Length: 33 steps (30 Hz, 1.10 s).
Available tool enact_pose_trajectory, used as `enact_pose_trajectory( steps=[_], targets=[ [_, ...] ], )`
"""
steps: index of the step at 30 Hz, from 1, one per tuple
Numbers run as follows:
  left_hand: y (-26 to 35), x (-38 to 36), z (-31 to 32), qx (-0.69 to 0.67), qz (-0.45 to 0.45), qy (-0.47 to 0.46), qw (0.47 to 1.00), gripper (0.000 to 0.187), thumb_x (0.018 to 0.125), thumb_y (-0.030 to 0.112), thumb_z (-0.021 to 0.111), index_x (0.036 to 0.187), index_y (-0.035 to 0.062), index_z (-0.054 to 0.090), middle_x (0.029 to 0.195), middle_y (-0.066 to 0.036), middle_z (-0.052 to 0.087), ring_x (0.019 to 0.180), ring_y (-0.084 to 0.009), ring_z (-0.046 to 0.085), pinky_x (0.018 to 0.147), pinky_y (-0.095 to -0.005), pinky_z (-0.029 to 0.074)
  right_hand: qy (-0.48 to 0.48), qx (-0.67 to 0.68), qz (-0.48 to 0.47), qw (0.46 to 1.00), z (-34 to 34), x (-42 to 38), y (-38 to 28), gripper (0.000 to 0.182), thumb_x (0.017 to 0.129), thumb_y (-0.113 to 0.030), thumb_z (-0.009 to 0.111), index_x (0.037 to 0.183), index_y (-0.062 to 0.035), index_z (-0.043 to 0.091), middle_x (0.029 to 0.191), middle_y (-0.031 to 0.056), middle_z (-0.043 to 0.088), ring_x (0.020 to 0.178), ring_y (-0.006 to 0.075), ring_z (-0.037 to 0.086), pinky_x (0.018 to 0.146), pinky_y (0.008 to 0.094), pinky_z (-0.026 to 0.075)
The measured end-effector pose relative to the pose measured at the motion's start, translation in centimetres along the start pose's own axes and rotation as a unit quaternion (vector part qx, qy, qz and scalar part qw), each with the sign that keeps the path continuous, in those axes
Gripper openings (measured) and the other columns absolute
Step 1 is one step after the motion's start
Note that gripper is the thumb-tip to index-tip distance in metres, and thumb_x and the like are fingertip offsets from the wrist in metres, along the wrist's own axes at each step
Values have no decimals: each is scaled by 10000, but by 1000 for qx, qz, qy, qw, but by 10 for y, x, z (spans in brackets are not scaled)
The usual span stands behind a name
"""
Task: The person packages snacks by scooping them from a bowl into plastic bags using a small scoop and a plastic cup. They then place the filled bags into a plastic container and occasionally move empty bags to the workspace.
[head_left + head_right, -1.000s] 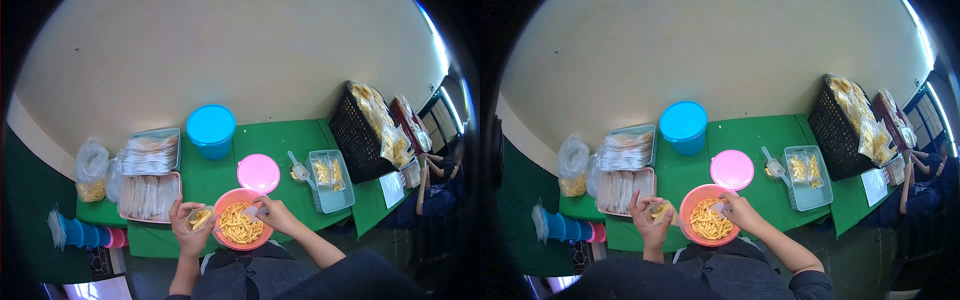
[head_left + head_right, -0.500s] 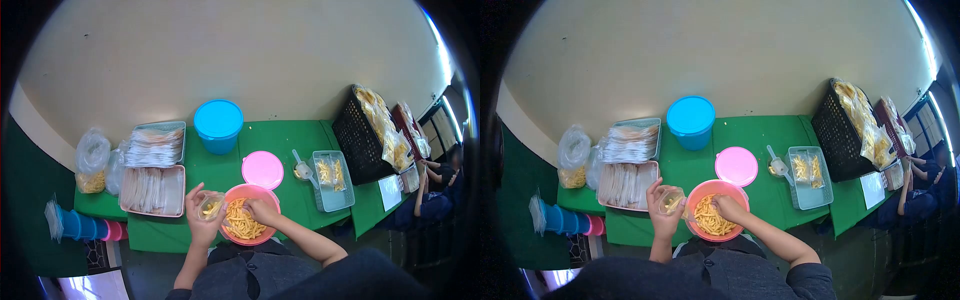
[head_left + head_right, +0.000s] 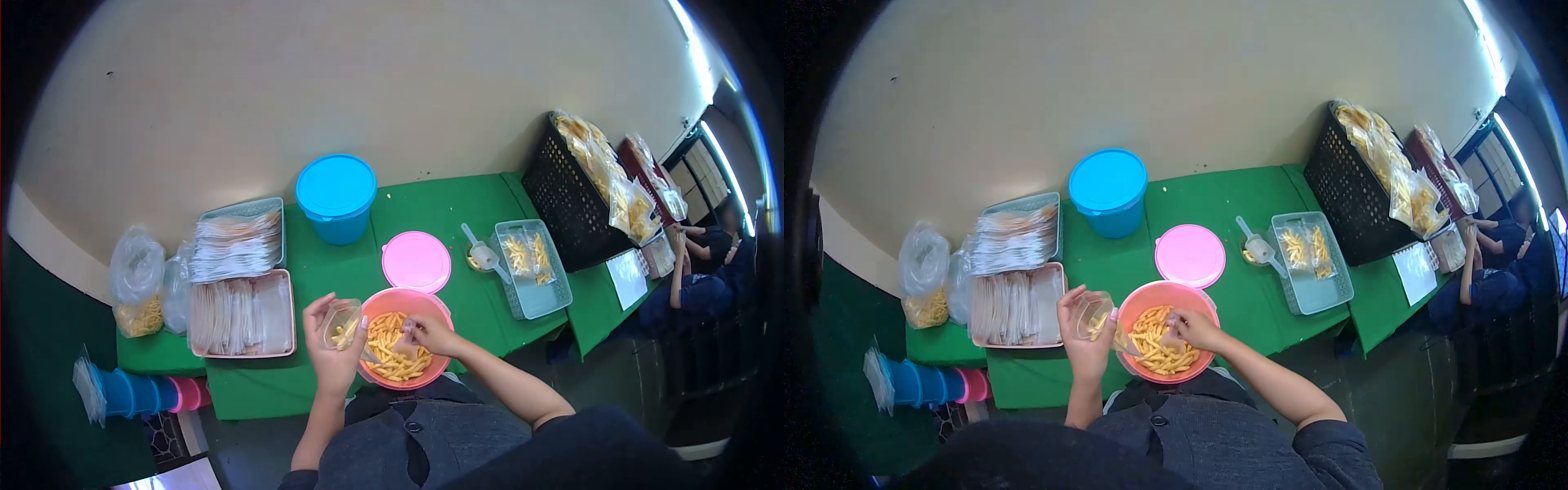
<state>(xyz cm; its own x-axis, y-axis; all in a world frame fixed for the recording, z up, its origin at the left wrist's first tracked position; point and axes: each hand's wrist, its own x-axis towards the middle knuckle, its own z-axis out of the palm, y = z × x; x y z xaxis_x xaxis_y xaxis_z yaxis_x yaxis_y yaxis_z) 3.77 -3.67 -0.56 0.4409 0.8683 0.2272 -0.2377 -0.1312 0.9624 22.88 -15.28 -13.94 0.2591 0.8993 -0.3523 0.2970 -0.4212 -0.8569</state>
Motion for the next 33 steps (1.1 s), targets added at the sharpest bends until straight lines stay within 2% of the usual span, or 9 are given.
enact_pose_trajectory(
  steps=[3,6,10,11,14,16,28,30,33],
  targets=[
    [0,-2,-2,19,19,-18,999,579,784,-60,687,1277,34,400,1123,-102,526,1055,-192,555,924,-313,466,11,143,22,989,9,-14,-2,173,1003,-105,439,1068,-4,564,942,58,594,908,149,601,792,308,533],
    [5,-5,5,26,33,-20,999,666,790,-47,696,1349,34,343,1091,-116,553,1039,-191,569,913,-322,473,-56,50,-22,997,9,-13,-7,174,1003,-118,446,1056,-8,570,962,60,595,930,155,598,831,318,528],
    [15,-8,6,-28,10,-10,1000,930,762,-105,656,1490,74,105,1081,-97,556,1052,-192,572,944,-333,468,-110,16,-13,994,1,-21,-34,187,1011,-148,444,1084,-24,563,1028,59,592,964,166,605,896,332,521],
    [14,-8,4,-16,13,-18,1000,991,758,-110,652,1510,85,36,1074,-94,560,1051,-191,574,947,-336,467,-96,106,28,989,0,-22,-32,197,1015,-170,441,1100,-36,557,1063,59,585,982,166,605,910,338,522],
    [11,-10,1,-9,22,-11,1000,963,799,-58,674,1508,84,37,1077,-113,566,1046,-187,580,931,-324,474,-79,234,82,966,6,-16,-12,232,1022,-197,421,1174,-48,512,1126,67,563,1039,186,606,895,341,544],
    [7,-11,2,-13,4,-10,1000,967,791,-71,660,1512,86,35,1071,-106,574,1046,-186,577,938,-328,469,4,308,147,940,22,-11,-1,249,1028,-240,419,1151,-48,520,1129,85,552,1048,183,598,901,353,551],
    [-9,-6,-23,6,-15,57,998,875,829,-23,631,1511,84,94,1098,-97,568,1021,-189,559,936,-340,456,89,539,170,820,16,-10,-2,265,1023,-171,388,1222,-4,437,1171,166,511,1042,298,598,918,385,535],
    [-11,-7,-24,21,94,67,993,884,827,36,650,1501,46,78,1107,-102,539,1005,-197,556,949,-346,446,89,539,146,825,14,-13,-3,268,1022,-172,391,1221,1,438,1190,172,498,1045,298,595,913,386,536],
    [-2,-15,-16,19,144,66,987,918,815,108,675,1486,12,56,1093,-107,512,989,-205,553,991,-380,420,113,528,111,834,11,-25,-17,260,1017,-173,413,1196,10,459,1167,167,514,1013,280,608,875,371,550]
  ],
)
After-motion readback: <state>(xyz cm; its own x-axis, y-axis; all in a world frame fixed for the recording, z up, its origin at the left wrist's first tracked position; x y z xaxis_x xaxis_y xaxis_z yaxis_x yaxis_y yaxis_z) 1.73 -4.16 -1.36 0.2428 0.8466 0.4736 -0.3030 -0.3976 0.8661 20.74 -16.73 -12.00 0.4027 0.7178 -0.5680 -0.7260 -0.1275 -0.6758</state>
